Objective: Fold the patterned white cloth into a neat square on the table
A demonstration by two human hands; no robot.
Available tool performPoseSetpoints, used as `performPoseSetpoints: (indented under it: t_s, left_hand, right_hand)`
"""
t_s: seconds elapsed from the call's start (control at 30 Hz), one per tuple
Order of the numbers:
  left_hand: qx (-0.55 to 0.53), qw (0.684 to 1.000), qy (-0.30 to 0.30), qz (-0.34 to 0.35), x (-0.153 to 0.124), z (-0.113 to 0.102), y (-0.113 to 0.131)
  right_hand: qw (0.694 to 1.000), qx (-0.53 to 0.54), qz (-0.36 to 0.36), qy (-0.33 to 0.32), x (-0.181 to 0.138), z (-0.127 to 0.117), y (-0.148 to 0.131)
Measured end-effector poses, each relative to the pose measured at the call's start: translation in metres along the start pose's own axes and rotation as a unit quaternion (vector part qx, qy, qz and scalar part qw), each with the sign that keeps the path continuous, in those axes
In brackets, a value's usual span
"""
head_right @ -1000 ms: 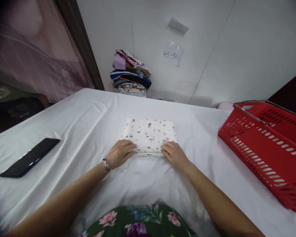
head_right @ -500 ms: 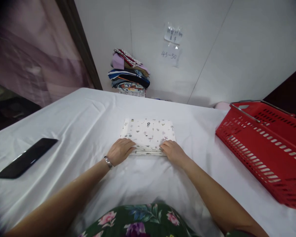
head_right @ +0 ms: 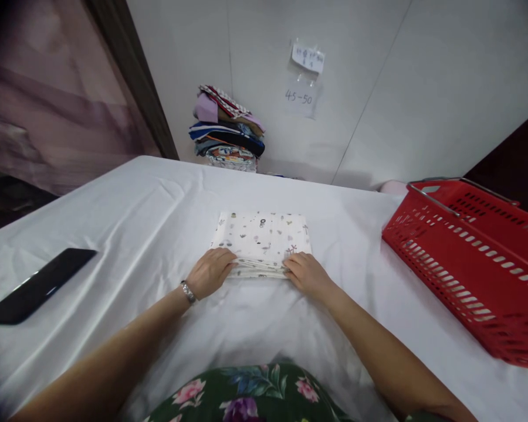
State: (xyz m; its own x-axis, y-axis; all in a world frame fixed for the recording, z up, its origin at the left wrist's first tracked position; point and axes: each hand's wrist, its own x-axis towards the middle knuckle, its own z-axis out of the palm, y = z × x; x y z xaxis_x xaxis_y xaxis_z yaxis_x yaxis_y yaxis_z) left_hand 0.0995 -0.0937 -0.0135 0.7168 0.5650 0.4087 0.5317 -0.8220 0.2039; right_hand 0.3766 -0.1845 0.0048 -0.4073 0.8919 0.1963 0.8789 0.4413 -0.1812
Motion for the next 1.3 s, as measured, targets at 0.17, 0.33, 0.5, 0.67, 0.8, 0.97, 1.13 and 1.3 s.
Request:
performPoseSetpoints:
  t_s: [0.17, 0.33, 0.5, 0.67, 0.8, 0.97, 1.13, 1.3]
  left_hand:
    - [-0.045, 0.998, 0.001, -0.039, 0.003, 0.001, -0.002]
    - [-0.055, 0.997, -0.001, -0.045, 0.004, 0.000, -0.004]
    - [0.013, 1.000, -0.002, -0.001, -0.002, -0.004, -0.001]
    - [0.060, 0.997, -0.025, 0.051, -0.008, -0.001, -0.002]
    - [0.058, 0.997, -0.017, 0.054, -0.009, -0.002, -0.002]
    - [0.054, 0.996, 0.000, 0.067, -0.006, -0.009, 0.003]
    - [0.063, 0.994, 0.007, 0.084, -0.008, -0.011, 0.006]
    - [0.074, 0.994, -0.007, 0.084, -0.018, -0.010, 0.006]
  right_hand:
    - [0.998, -0.034, 0.029, -0.038, 0.009, 0.001, -0.003]
    - [0.995, -0.077, 0.051, -0.036, 0.013, 0.000, -0.003]
    - [0.995, -0.081, 0.030, 0.048, -0.002, -0.002, -0.003]
    - [0.996, -0.078, -0.031, 0.018, -0.013, 0.012, -0.001]
    - [0.997, -0.073, -0.021, 0.019, -0.011, 0.017, 0.001]
    - [0.997, -0.080, -0.013, 0.018, -0.009, 0.015, -0.001]
    - [0.993, -0.078, -0.040, 0.075, -0.017, 0.016, -0.002]
    - [0.995, -0.060, -0.048, 0.060, -0.024, 0.019, -0.005]
